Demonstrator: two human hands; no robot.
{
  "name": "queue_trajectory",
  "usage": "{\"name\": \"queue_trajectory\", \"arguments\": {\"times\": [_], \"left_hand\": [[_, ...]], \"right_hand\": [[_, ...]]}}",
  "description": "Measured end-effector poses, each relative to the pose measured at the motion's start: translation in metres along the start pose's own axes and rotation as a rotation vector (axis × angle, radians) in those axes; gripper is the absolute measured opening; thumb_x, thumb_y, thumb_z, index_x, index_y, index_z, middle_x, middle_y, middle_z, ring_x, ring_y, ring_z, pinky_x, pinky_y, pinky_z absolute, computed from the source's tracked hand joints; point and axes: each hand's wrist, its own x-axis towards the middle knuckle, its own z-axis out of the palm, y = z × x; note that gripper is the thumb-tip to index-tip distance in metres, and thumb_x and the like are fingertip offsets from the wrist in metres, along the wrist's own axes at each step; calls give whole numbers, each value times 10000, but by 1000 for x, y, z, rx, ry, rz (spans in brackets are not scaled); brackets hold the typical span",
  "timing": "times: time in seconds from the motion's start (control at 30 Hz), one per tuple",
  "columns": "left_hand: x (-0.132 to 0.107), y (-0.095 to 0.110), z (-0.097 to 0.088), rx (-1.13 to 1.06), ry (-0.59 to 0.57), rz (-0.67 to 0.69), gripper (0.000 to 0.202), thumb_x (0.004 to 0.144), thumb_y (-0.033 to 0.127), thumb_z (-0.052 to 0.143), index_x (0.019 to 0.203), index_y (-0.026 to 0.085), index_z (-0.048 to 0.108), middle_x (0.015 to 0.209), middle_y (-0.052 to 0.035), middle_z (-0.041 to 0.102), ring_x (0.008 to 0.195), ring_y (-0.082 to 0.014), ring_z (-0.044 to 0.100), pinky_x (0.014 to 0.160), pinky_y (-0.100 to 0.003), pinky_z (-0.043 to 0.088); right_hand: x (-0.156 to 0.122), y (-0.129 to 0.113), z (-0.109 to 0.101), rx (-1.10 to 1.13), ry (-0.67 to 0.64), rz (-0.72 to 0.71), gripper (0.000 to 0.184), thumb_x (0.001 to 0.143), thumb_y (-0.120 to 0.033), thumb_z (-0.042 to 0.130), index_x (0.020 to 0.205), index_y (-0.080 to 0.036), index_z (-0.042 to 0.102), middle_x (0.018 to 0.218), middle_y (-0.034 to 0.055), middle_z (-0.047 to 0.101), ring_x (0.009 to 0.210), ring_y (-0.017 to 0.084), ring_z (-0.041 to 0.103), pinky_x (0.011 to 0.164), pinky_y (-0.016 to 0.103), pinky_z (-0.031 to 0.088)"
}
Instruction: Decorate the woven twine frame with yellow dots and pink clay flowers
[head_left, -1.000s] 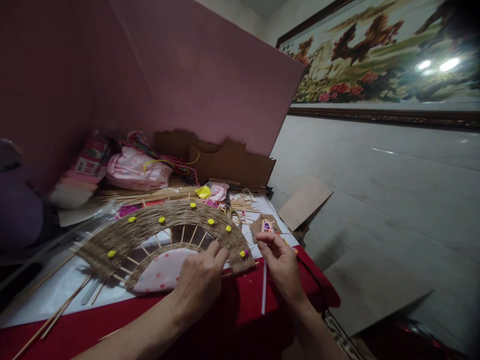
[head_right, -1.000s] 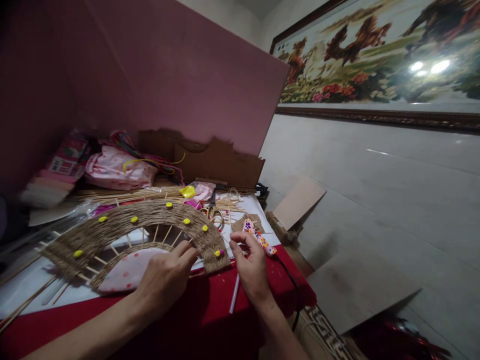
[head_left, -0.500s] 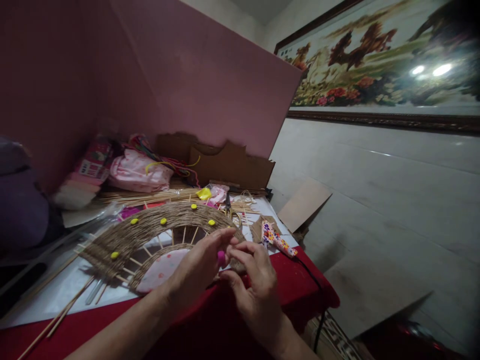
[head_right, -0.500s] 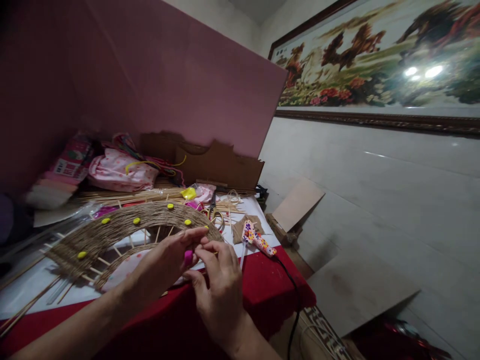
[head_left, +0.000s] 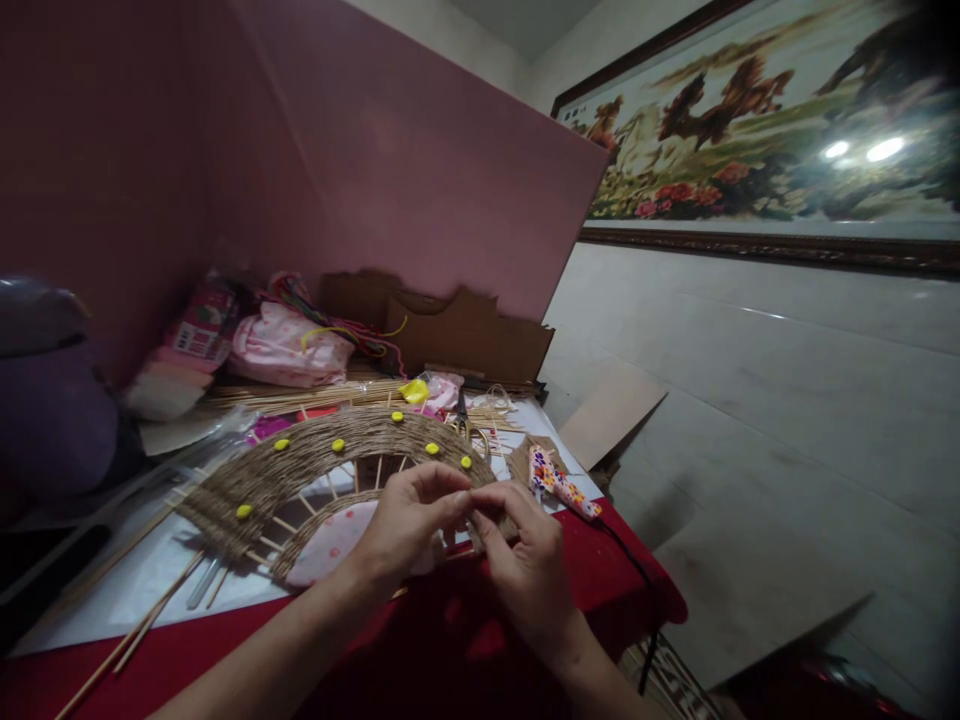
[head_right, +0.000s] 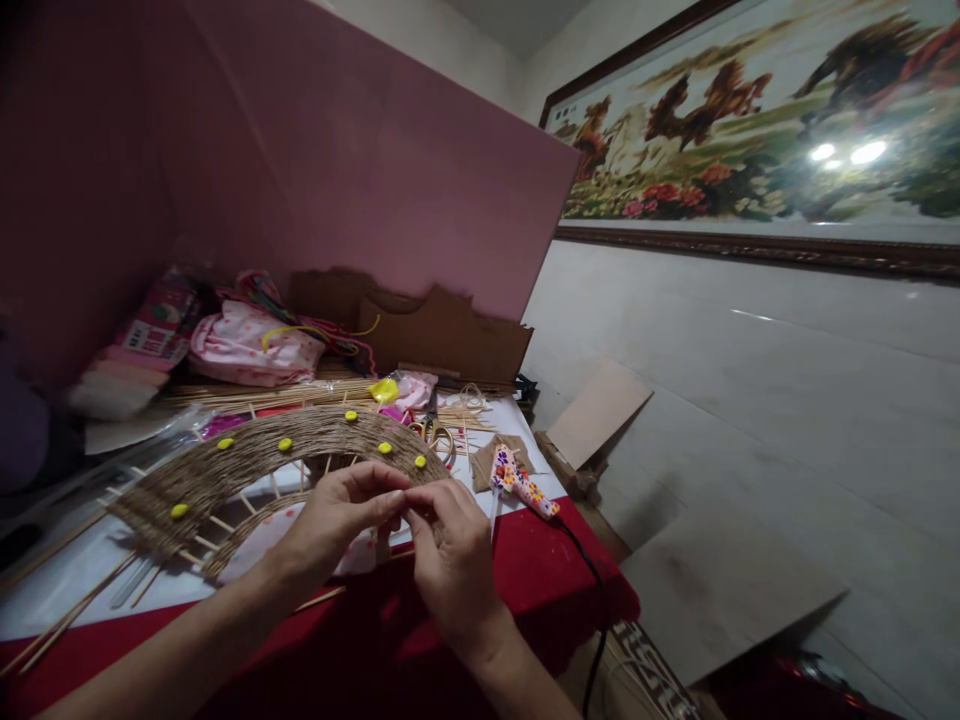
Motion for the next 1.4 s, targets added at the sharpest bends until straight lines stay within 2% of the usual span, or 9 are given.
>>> {"name": "queue_trajectory", "arguments": {"times": [0.27, 0.6, 0.77, 0.83, 0.9, 0.97, 1.07, 1.23, 1.4], "left_hand": [[-1, 3, 1, 10, -25, -35, 240, 619, 285, 731, 724, 115, 598, 590, 20, 587, 493, -77, 498, 499, -218, 389], [2, 1, 5, 45, 5, -7, 220, 547, 242, 719, 646, 134, 555, 560, 31, 569, 485, -85, 497, 485, -225, 391], [2, -2, 5, 143, 84, 43, 128, 534, 130, 657, 583, 141, 539, 512, 50, 527, 451, -64, 448, 443, -191, 335], [3, -1, 2, 107, 109, 60, 108, 540, 117, 637, 595, 141, 548, 511, 47, 530, 438, -61, 439, 434, -188, 330], [3, 2, -1, 11, 114, 62, 80, 590, 149, 620, 657, 139, 578, 500, 43, 531, 418, -61, 424, 422, -188, 326], [4, 5, -4, -94, 101, 31, 110, 654, 201, 602, 741, 134, 605, 473, 39, 519, 403, -64, 411, 407, -186, 316], [3, 4, -3, -197, 55, -56, 187, 685, 303, 637, 742, 129, 596, 457, 29, 515, 382, -64, 402, 384, -182, 306], [0, 0, 5, -137, -19, -156, 310, 590, 326, 748, 787, 136, 602, 456, 30, 541, 371, -84, 446, 366, -192, 341], [-1, -1, 7, -52, -6, -146, 342, 564, 382, 765, 731, 124, 616, 414, 56, 486, 332, -44, 357, 335, -167, 254]], "right_hand": [[6, -1, -10, 73, -92, 82, 78, 821, -168, 575, 794, -198, 642, 777, 38, 637, 751, 169, 587, 675, 278, 454], [9, -2, -16, -84, -166, -76, 127, 820, -89, 510, 819, -171, 608, 800, 55, 613, 788, 174, 563, 712, 291, 433], [12, 1, -13, -165, -185, -128, 92, 775, -93, 531, 724, -156, 576, 723, 45, 581, 722, 175, 540, 661, 297, 418], [13, 8, -14, -111, -95, -46, 78, 775, -123, 539, 716, -158, 577, 706, 36, 577, 691, 166, 537, 646, 294, 425], [15, 17, -16, 44, -1, 139, 65, 804, -193, 543, 801, -158, 597, 733, 31, 592, 666, 151, 549, 619, 279, 445], [15, 24, -18, 221, -7, 315, 124, 812, -266, 555, 841, -159, 611, 732, 23, 597, 619, 132, 547, 569, 256, 453], [12, 25, -18, 321, -83, 391, 152, 796, -290, 583, 829, -156, 646, 683, 6, 587, 569, 107, 520, 529, 226, 433], [3, 13, -11, 391, -79, 378, 132, 798, -271, 596, 886, -177, 623, 735, 8, 610, 627, 121, 560, 549, 225, 444], [2, 5, -8, 193, 2, 187, 44, 805, -192, 590, 767, -178, 607, 721, 6, 584, 686, 132, 553, 626, 240, 431]]}}
